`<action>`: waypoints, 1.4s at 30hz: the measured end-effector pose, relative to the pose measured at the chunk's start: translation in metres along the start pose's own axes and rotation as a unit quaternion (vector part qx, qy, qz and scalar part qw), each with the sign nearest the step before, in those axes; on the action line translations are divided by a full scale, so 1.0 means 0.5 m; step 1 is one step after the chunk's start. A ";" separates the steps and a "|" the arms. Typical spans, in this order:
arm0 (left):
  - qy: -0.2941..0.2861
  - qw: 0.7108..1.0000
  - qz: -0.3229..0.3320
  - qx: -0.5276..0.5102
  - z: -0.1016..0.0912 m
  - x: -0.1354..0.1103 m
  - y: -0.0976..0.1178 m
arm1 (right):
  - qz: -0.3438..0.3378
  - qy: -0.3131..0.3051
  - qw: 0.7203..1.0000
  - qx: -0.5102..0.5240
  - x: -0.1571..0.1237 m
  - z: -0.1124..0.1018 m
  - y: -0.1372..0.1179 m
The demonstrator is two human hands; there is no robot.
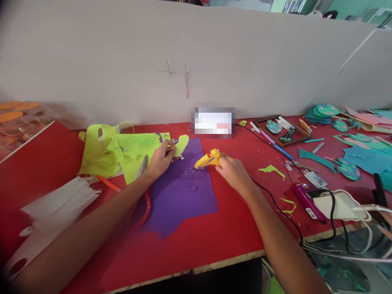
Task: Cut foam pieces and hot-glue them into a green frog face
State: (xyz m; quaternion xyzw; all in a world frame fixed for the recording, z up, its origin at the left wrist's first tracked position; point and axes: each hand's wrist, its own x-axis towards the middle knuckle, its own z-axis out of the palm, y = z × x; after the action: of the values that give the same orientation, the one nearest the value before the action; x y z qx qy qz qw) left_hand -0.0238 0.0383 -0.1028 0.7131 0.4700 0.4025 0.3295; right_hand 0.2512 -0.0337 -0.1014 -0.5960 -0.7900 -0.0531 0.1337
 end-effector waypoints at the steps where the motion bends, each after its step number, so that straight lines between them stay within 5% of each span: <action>1: 0.000 1.000 0.002 -0.002 0.000 0.000 -0.001 | -0.001 0.000 1.000 0.005 0.000 0.000 -0.002; 24: 0.000 1.000 0.013 0.000 0.004 0.002 -0.013 | -0.009 -0.007 1.000 0.017 0.000 0.011 -0.009; 32: -0.002 1.000 0.012 0.002 0.002 0.002 -0.011 | 0.079 0.048 0.994 0.050 -0.001 -0.003 -0.002; 37: -0.008 1.000 0.015 0.000 0.001 0.002 -0.010 | 0.130 0.017 0.984 0.121 -0.001 -0.017 0.016; 42: -0.018 1.000 0.017 -0.010 0.004 0.002 -0.012 | 0.178 0.011 0.981 0.078 0.001 -0.016 0.044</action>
State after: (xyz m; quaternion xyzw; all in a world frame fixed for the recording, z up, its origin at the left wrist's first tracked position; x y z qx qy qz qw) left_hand -0.0245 0.0410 -0.1087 0.7244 0.4478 0.4004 0.3383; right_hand 0.2731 -0.0289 -0.0953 -0.7139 -0.6717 0.0269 0.1961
